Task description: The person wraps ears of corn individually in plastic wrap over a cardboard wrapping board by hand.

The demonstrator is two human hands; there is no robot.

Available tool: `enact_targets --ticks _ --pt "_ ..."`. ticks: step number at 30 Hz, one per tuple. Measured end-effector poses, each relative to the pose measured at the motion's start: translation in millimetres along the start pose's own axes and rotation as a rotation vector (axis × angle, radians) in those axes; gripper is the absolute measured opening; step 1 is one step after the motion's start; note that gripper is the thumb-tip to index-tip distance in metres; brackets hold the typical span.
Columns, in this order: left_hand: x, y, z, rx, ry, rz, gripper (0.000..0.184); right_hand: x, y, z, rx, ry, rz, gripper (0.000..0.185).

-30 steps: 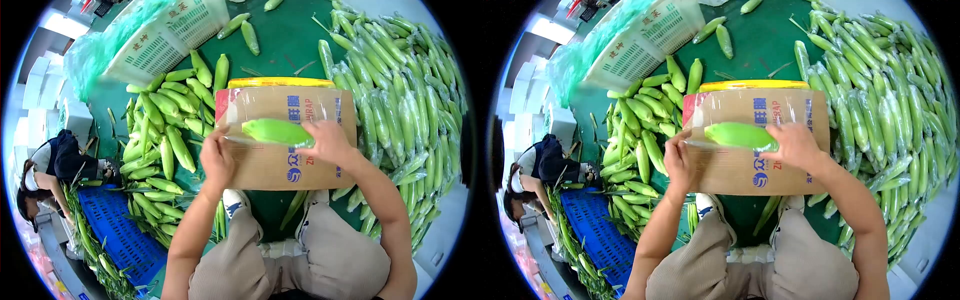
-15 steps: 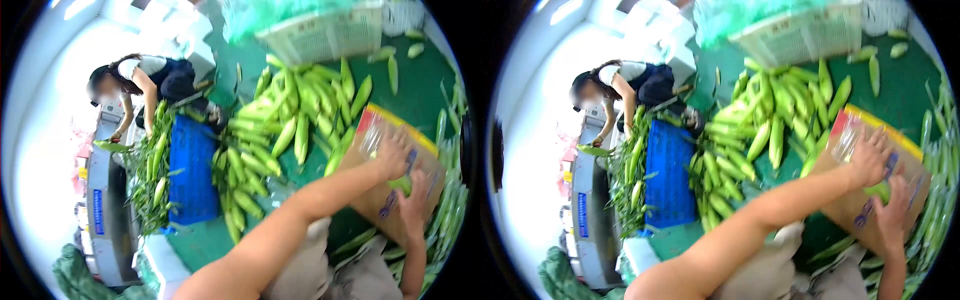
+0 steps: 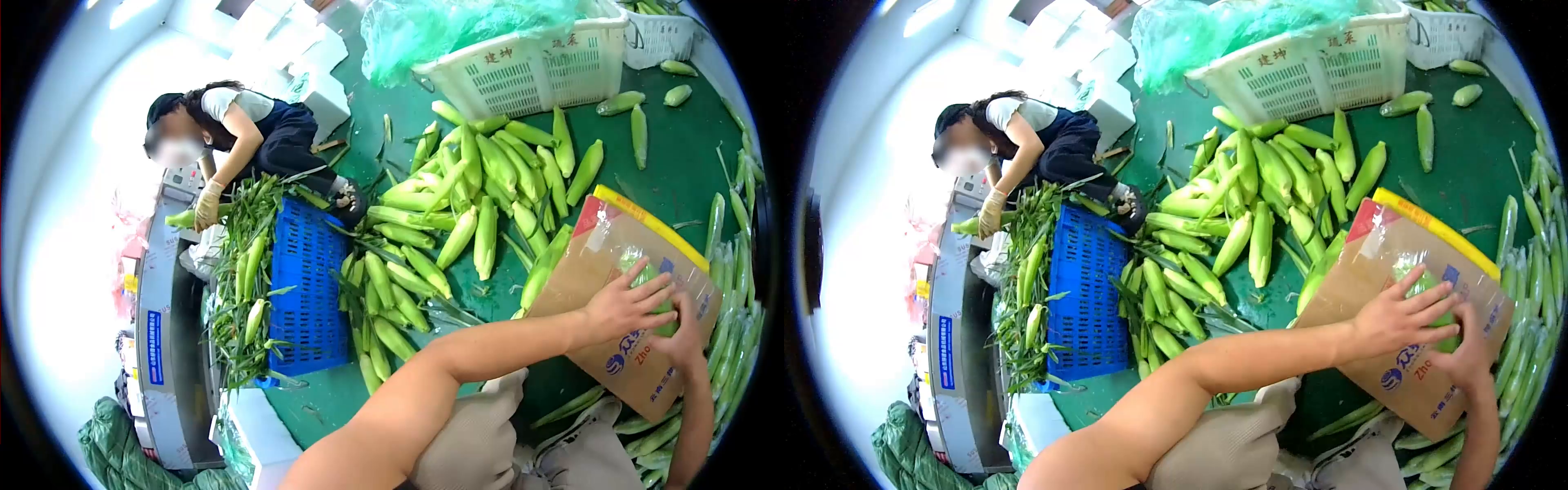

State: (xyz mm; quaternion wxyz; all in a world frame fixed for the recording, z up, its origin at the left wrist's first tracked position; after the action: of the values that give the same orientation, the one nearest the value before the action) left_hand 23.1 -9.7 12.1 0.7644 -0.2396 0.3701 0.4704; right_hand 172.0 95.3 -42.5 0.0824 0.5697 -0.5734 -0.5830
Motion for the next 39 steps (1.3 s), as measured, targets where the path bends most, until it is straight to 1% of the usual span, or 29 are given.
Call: enact_targets --ticks 1,2,4,5,6,7,9,10,11,12,15,16,17,19,20,23,25,26,29,31,33,35,36,37,39 --pt "-3 0 5 0.04 -0.041 0.034 0.051 2 0 -7 -0.06 -0.005 0.097 0.091" --pt "4 -1 6 0.03 0.021 -0.008 0.052 11 -1 -14 -0.13 -0.018 0.199 0.092" --pt "22 -8 -2 0.016 0.166 -0.081 0.054 5 22 -14 -0.07 0.129 0.139 0.09" --pt "24 -4 1 -0.032 0.33 -0.123 0.053 1 33 -14 -0.044 0.204 0.105 0.089" --pt "22 -5 8 -0.104 0.498 -0.175 0.053 -19 58 -9 0.091 0.417 -0.03 0.088" --pt "24 -4 10 -0.179 0.664 -0.229 0.052 -22 64 -10 0.222 0.634 -0.171 0.087" --pt "29 0 14 -0.176 0.848 -0.269 0.05 -37 13 21 0.097 0.314 -0.245 0.083" --pt "28 1 18 -0.168 0.946 -0.278 0.05 -41 1 32 0.017 0.162 -0.28 0.082" --pt "28 2 21 -0.153 1.033 -0.282 0.049 -36 14 43 -0.103 0.025 -0.298 0.081" --pt "37 0 19 -0.173 1.032 -0.308 0.052 -37 26 49 -0.224 -0.114 -0.318 0.08" --pt "44 -6 16 -0.062 1.167 -0.407 0.055 4 32 46 -0.35 0.018 -0.66 0.079" --pt "41 -6 14 -0.09 1.153 -0.451 0.059 13 13 48 -0.315 -0.012 -0.615 0.079" --pt "46 -8 5 -0.113 1.232 -0.516 0.06 17 9 45 -0.368 -0.07 -0.649 0.078" --pt "59 -9 -9 -0.171 1.37 -0.63 0.061 22 1 42 -0.416 -0.103 -0.666 0.079" --pt "70 -12 -23 -0.184 1.399 -0.602 0.063 26 0 40 -0.392 -0.051 -0.648 0.079" --pt "43 -22 -23 -0.192 1.397 -0.562 0.062 15 8 42 -0.317 -0.027 -0.625 0.081" --pt "25 -26 -28 -0.253 1.35 -0.646 0.061 17 13 39 -0.313 0.007 -0.599 0.083" --pt "20 -27 -36 -0.292 1.334 -0.683 0.06 15 24 36 -0.277 0.041 -0.578 0.084" --pt "22 -58 -78 -0.258 1.413 -0.811 0.056 18 25 33 -0.257 0.04 -0.595 0.09" --pt "-1 -95 -115 -0.311 1.692 -0.942 0.056 21 23 32 -0.282 0.01 -0.626 0.089" --pt "11 -137 -170 -0.127 1.821 -1.024 0.058 24 28 28 -0.3 -0.013 -0.653 0.087" --pt "-8 -132 -173 -0.103 1.885 -1.166 0.06 33 50 3 -0.304 -0.02 -0.672 0.086" --pt "-6 -129 -178 -0.118 1.919 -1.127 0.061 35 86 -24 -0.162 0.117 -0.418 0.086" --pt "-8 -127 -176 -0.158 1.858 -1.143 0.061 44 114 -54 -0.017 0.269 -0.164 0.086" --pt "-11 -108 -160 -0.221 1.736 -1.15 0.061 96 95 -103 -0.006 0.546 -0.163 0.091"
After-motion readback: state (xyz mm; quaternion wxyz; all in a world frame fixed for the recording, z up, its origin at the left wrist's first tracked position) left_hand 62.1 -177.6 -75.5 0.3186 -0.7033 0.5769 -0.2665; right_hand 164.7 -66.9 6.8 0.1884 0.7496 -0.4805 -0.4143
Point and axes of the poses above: each hand's wrist, its own z-axis towards the middle knuckle, its own x-axis out of the palm, y = z × x, the point moved 7 cm from there along z, towards the middle knuckle, and after that the axes turned 3 degrees about -x, right-handed, at the moved point
